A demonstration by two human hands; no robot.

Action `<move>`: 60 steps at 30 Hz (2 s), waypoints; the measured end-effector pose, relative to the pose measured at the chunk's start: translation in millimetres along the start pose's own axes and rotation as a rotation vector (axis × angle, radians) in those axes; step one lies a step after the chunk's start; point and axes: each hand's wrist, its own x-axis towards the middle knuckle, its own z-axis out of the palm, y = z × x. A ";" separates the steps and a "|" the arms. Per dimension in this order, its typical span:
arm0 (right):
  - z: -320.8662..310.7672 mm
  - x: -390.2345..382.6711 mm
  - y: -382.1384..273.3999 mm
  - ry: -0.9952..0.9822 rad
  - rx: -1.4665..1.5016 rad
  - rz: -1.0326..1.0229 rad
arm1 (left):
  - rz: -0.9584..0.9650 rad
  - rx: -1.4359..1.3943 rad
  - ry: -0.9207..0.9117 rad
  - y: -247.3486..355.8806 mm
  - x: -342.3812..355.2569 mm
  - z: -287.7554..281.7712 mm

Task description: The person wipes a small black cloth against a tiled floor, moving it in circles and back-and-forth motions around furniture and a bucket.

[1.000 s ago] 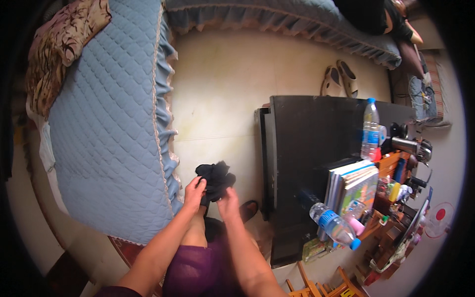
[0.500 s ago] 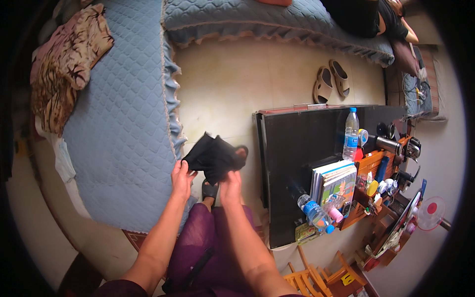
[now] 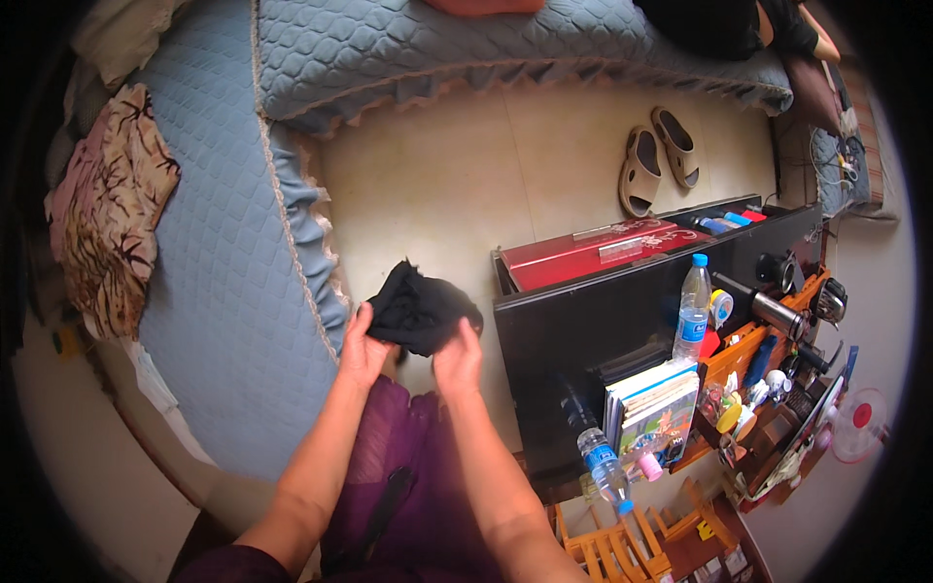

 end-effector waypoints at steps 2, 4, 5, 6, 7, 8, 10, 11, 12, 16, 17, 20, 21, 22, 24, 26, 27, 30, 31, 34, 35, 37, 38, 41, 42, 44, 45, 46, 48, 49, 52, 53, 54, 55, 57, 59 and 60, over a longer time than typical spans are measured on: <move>4.3 15.0 10.0 0.132 -0.231 -0.141 | 0.062 0.291 0.049 8.8 17.3 -1.2; 8.3 32.3 15.3 0.236 -0.228 -0.253 | 0.101 0.368 0.138 22.3 41.7 -9.6; 11.5 42.0 17.6 0.328 -0.236 -0.362 | 0.154 0.433 0.224 31.8 54.5 -11.4; 13.4 47.4 14.6 0.324 -0.220 -0.347 | 0.180 0.460 0.282 42.2 67.6 -14.0; 13.4 58.0 19.1 0.336 -0.206 -0.349 | 0.174 0.464 0.278 49.6 79.9 -16.7; 8.8 70.2 23.2 0.418 -0.195 -0.375 | 0.243 0.719 0.292 53.9 91.1 -16.9; -6.0 95.6 32.0 0.503 -0.227 -0.417 | 0.312 0.993 0.295 64.1 114.1 -15.5; -14.3 107.6 36.6 0.513 -0.272 -0.437 | 0.375 1.233 0.258 68.8 125.3 -13.7; 1.7 111.3 39.0 0.496 -0.218 -0.474 | 0.454 1.461 0.217 78.2 133.7 -13.8; -31.6 161.8 50.0 0.636 -0.379 -0.618 | 0.342 1.141 0.289 86.1 182.5 -13.7; -41.1 174.5 54.0 0.683 -0.495 -0.645 | 0.338 1.129 0.312 87.9 196.6 -19.7; -22.3 186.9 46.3 0.810 -0.873 -0.542 | 0.345 1.164 0.206 89.5 219.2 -19.4; -4.1 179.6 41.3 0.818 -1.011 -0.393 | 0.298 1.181 0.088 91.6 221.9 -9.8; -30.6 194.6 53.7 0.784 -0.882 -0.640 | 0.242 1.196 -0.071 82.6 225.8 5.2; -23.1 201.6 68.3 0.634 -0.955 -0.596 | 0.229 1.276 -0.242 87.9 250.2 -2.2; -12.0 214.7 95.2 0.534 -1.016 -0.678 | 0.246 1.350 -0.380 88.5 278.1 -19.6; -3.5 213.4 104.7 0.420 -0.963 -0.659 | 0.213 1.463 -0.412 87.6 285.3 -27.0; 10.4 218.2 137.5 0.234 -1.092 -0.649 | 0.340 1.769 -0.442 88.3 297.6 -50.4; 23.8 212.0 144.6 0.201 -1.142 -0.603 | 0.414 1.895 -0.375 93.9 297.6 -53.6; 33.4 206.7 157.0 0.230 -1.123 -0.662 | 0.441 1.900 -0.367 103.1 252.0 -12.7; 38.8 206.3 154.4 0.223 -1.128 -0.667 | 0.534 1.901 -0.376 109.0 227.0 6.5; 54.6 209.1 141.2 0.049 -0.810 -0.686 | 0.665 1.862 -0.414 114.6 213.8 20.2; 55.1 213.5 132.4 -0.034 -0.672 -0.768 | 0.716 1.880 -0.470 110.8 200.2 36.0; 27.8 220.7 93.8 0.052 -0.619 -0.642 | 0.536 1.810 -0.756 93.0 195.6 52.7; 11.3 226.4 82.7 0.199 -0.616 -0.751 | 0.439 1.760 -0.843 84.5 203.2 45.6; -41.4 235.7 65.9 0.567 -0.647 -0.862 | 0.207 1.855 -0.962 64.4 212.7 43.5; -65.8 238.9 64.5 0.759 -0.689 -0.855 | 0.294 2.015 -1.016 56.7 232.0 30.5; -78.3 238.3 60.6 0.879 -0.921 -0.739 | 0.213 2.153 -0.941 51.7 250.5 22.6; -92.5 243.4 61.4 0.857 -1.125 -0.717 | 0.113 2.288 -0.857 36.9 290.1 3.9; -95.9 247.2 66.6 0.827 -1.248 -0.681 | 0.342 2.374 -0.844 28.0 311.8 -8.5; -88.3 270.2 72.9 0.502 -1.344 -0.756 | 0.799 2.384 -0.886 -3.3 353.8 -10.7; -92.7 284.4 71.3 0.487 -1.340 -0.741 | 0.854 2.354 -0.965 -17.9 361.1 -0.6; -99.2 300.7 71.8 0.456 -1.472 -0.801 | 0.909 2.330 -1.032 -31.8 368.2 10.5; -102.3 316.5 74.1 0.411 -1.599 -0.868 | 0.934 2.455 -1.089 -44.0 382.3 16.5; -100.8 332.6 66.4 0.445 -1.581 -0.721 | 1.018 2.603 -1.127 -55.8 411.4 19.1; -84.8 336.1 61.9 0.530 -1.725 -0.513 | 1.061 2.620 -1.201 -41.1 428.3 18.8; -78.8 341.3 69.6 0.562 -1.750 -0.517 | 1.110 2.556 -1.170 -34.5 434.9 9.9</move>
